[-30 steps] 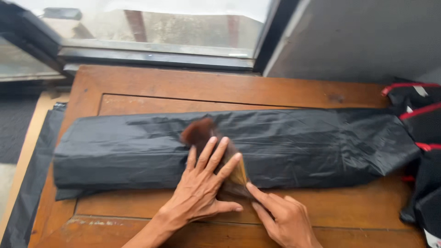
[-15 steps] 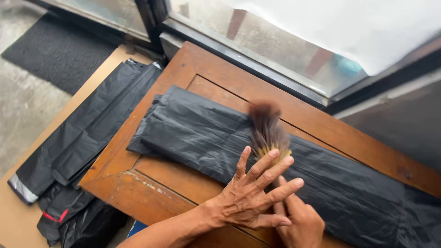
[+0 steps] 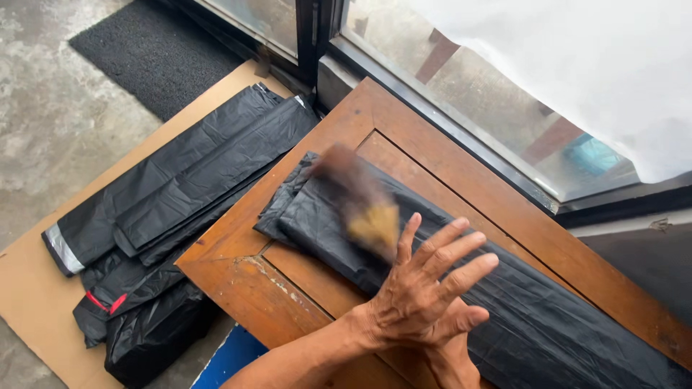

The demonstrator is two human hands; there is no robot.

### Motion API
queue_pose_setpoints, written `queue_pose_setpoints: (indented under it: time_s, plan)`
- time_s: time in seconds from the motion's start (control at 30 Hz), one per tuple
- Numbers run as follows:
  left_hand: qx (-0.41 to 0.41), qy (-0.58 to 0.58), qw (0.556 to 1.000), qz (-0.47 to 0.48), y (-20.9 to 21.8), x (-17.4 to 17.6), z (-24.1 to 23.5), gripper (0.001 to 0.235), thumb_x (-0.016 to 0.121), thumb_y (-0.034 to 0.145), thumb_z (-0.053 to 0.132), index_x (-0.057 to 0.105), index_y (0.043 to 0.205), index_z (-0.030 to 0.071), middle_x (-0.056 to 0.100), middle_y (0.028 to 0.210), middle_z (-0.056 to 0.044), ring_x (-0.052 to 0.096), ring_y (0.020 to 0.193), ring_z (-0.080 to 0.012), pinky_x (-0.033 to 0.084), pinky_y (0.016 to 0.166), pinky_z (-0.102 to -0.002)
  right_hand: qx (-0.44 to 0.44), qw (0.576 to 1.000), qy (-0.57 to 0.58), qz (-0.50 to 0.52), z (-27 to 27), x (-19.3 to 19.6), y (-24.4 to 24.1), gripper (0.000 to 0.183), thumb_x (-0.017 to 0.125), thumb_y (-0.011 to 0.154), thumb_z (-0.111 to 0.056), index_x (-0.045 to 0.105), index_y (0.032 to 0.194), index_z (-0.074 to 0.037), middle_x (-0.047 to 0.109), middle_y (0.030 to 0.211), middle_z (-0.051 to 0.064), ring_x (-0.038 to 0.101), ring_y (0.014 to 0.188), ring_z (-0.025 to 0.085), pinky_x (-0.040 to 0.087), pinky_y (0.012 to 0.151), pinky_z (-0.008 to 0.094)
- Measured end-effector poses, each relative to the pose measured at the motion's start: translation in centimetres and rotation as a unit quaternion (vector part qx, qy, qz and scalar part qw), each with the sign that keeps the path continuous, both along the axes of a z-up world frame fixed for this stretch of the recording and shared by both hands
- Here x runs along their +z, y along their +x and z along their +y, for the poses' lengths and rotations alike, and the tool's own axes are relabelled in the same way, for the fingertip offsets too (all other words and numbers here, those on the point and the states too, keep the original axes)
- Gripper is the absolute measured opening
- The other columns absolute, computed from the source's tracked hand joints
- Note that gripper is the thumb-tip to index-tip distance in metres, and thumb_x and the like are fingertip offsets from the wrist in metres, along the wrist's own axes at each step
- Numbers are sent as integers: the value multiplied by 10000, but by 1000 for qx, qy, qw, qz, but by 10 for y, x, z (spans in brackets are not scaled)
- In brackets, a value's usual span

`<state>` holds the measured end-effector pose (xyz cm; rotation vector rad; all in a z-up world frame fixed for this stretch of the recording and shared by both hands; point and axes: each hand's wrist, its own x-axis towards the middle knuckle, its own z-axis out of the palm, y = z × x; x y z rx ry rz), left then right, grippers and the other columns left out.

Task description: The person uses a bundle of dried plant fibers to brush and clean a black and red jacket laid out on a wooden table. They repeatedly sweep the fibers across the fabric surface, fold the jacket, and continue brushing the folded bundle to remove dust or debris.

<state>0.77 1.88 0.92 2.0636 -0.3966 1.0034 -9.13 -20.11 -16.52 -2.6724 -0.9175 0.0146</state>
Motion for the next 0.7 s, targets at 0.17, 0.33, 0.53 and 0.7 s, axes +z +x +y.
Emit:
queue_pose_setpoints:
  time_s: [0.17, 0.33, 0.53, 0.7]
  plan:
    - [55, 9, 998, 4, 16, -7, 20, 499, 358, 1000, 438, 479, 1331, 86, 531, 1391, -152, 461, 1374, -348, 124, 1186, -597, 39, 998, 24, 43, 67, 64, 84, 193, 636, 784, -343, 572, 716, -174, 611, 638, 56, 557, 523, 314, 391, 497, 460]
    - [293, 21, 952, 86, 42, -31, 72, 357, 518, 950, 326, 589, 1244, 136, 561, 1334, -78, 459, 1320, -304, 191, 1122, -645, -55, 977, 179, 98, 115, 151, 97, 466, 635, 830, -204, 587, 1291, -240, 660, 1254, -29, 657, 1072, 52, 479, 839, 198]
    - [341, -53, 912, 222, 44, -81, 129, 247, 689, 785, 224, 677, 1012, 127, 617, 1164, -41, 545, 1081, -297, 423, 823, -494, -398, 903, 23, 158, 97, 159, 73, 575, 502, 823, -357, 483, 1393, -428, 697, 774, 123, 641, 711, 340, 474, 739, 391]
    - [339, -96, 912, 208, 54, -90, 128, 142, 602, 848, 199, 686, 954, 154, 635, 1151, -11, 555, 1045, -279, 416, 802, -484, -328, 937, -39, 117, 116, 133, 47, 576, 468, 840, -411, 402, 1411, -456, 701, 1033, 34, 665, 805, 378, 499, 656, 520]
